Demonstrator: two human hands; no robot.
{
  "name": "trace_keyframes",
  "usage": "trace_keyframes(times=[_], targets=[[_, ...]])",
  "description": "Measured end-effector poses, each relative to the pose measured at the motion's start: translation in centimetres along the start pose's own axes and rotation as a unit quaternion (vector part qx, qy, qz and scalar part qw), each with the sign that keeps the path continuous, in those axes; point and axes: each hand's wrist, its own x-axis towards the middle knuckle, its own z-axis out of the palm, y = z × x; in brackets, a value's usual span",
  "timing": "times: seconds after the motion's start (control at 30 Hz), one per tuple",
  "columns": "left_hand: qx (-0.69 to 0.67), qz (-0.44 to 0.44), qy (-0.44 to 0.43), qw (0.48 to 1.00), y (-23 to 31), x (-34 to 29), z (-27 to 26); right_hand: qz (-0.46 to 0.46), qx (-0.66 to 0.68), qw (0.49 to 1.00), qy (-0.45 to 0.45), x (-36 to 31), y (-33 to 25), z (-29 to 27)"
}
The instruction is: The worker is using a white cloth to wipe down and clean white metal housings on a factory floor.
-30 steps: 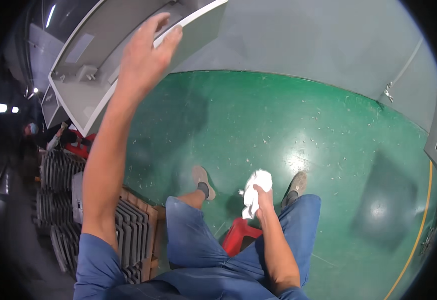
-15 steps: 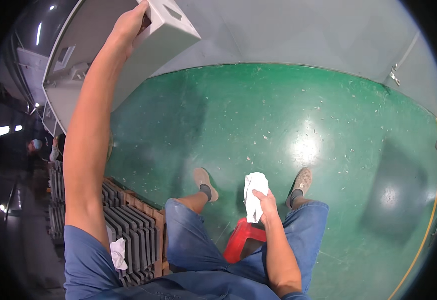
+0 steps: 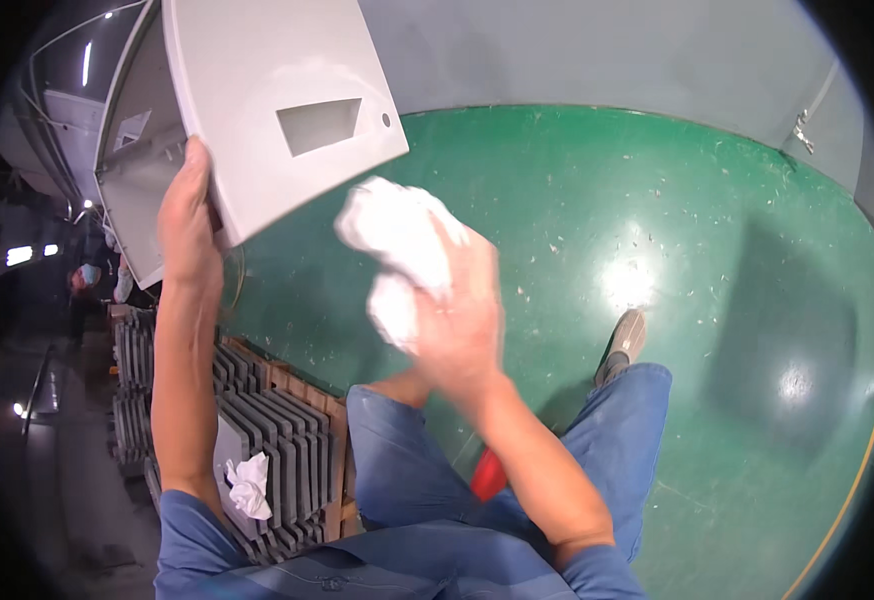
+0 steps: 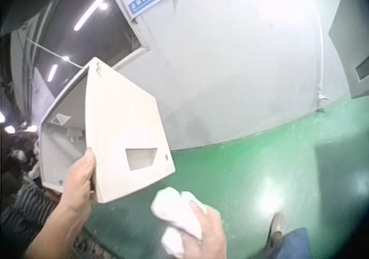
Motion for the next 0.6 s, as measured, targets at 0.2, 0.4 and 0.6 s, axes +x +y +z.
trace_keyframes(times=[0.2,0.4,0.6], targets=[[-0.039,-0.006,-0.005,0.999,2.9,-7.1,-4.2,-0.251,-0.126,0.959,0.032,-1.1,-2.4,10.3],[0.079,0.022,0.008,0.997,1.7,-12.2,-8.6,0.216,-0.369,0.857,-0.288,2.2,16.6,8.0],[0.083,0.008,0.049,0.995,2.4,-13.5,-12.5,0.310,0.080,0.947,-0.004,-2.2,7.2,6.6]])
